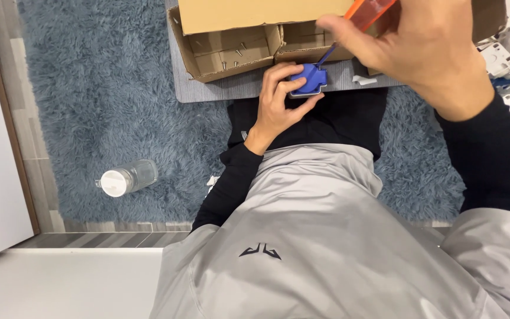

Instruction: The person sits on the floor and uses a screwdriver to tighten screws on a blue electrical socket. They then attach a white plastic cover to the socket and place it into a cardboard box. The person repeats this process with another blue socket, securing it with screws and placing it in the box.

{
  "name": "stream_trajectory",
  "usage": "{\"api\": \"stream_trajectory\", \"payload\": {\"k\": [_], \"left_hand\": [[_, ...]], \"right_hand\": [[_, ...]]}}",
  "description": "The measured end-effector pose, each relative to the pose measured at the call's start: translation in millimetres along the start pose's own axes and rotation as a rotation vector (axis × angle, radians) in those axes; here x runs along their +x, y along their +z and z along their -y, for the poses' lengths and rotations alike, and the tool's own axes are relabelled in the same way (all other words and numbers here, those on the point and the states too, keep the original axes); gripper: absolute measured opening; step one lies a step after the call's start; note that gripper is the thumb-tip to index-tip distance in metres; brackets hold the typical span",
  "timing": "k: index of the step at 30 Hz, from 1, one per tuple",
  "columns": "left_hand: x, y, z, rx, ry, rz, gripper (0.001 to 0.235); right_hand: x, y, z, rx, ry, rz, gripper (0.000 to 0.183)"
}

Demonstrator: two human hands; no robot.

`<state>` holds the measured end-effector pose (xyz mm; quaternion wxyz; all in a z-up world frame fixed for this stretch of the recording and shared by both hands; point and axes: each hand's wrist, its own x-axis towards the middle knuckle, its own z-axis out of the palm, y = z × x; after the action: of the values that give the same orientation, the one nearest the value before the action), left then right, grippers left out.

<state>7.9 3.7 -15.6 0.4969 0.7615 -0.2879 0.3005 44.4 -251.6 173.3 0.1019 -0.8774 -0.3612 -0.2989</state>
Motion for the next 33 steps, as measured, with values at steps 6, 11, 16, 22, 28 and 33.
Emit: {"api": "stream_trajectory", "payload": {"k": [6, 11, 16, 22, 28, 33], "left_hand": [[9, -6, -8, 0.019, 0.023, 0.004, 0.054], [4, -5, -3, 0.040, 0.022, 0.022, 0.057], [2, -4, -5, 0.013, 0.003, 0.026, 0.056], [9, -8, -13, 0.017, 0.002, 0.012, 0.050], [14, -13, -18, 0.027, -0.005, 0.039, 0.047], [19, -18, -25, 0.080, 0.012, 0.077, 0.049]], "right_hand": [[-4, -32, 16, 0.213, 0.151, -0.002, 0.055], [14, -54, 44, 0.654, 0.333, -0.003, 0.022], [60, -22, 66, 0.998, 0.153, -0.116, 0.066], [42, 58, 56, 0.795, 0.114, -0.155, 0.048], [35, 77, 57, 0.731, 0.115, -0.169, 0.043], [31, 69, 54, 0.712, 0.133, -0.173, 0.044]]}}
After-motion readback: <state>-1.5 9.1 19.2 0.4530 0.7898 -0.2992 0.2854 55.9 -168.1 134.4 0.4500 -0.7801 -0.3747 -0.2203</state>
